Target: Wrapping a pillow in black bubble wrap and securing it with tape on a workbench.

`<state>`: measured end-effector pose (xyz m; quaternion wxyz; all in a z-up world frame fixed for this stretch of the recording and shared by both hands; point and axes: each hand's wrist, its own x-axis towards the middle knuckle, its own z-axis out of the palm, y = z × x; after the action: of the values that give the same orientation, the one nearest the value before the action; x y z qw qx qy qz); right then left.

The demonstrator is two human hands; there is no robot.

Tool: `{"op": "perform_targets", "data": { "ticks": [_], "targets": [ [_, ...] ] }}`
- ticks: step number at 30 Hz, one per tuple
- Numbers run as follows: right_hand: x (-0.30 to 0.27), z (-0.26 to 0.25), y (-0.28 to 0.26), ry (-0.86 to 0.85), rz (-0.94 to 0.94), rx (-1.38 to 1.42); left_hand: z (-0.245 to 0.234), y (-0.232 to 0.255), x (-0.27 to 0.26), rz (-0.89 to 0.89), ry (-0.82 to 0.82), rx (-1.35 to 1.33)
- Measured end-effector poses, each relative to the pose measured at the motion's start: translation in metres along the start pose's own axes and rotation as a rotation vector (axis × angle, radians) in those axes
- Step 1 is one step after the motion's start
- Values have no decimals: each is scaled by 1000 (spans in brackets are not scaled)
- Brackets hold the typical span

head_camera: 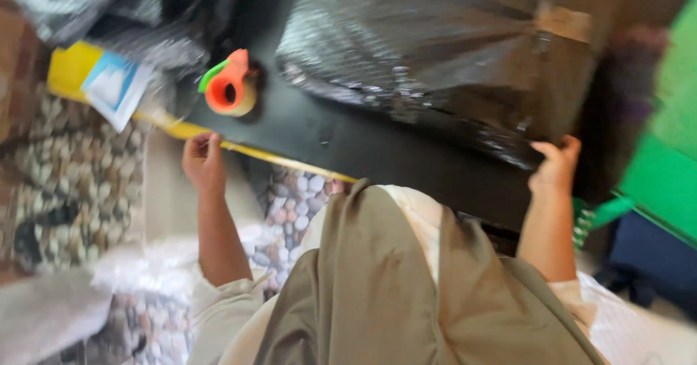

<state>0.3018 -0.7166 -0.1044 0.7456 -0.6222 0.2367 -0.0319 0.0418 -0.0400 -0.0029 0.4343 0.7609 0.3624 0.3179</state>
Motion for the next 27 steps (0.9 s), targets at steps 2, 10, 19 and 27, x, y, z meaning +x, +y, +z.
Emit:
{"op": "perform_targets", "data": {
  "ticks": [2,10,19,27],
  "targets": [
    [-4,3,-10,-23,35,-9,-19,-26,-5,-29,13,67],
    [-12,6,-26,11,119,48,-31,-105,-1,246,-29,527],
    [-22,1,-32,-48,142,-88,5,-120,41,844,-122,858],
    [-11,-16,-18,-139,79,-78,-13,-118,25,887,-156,896]
  ]
}}
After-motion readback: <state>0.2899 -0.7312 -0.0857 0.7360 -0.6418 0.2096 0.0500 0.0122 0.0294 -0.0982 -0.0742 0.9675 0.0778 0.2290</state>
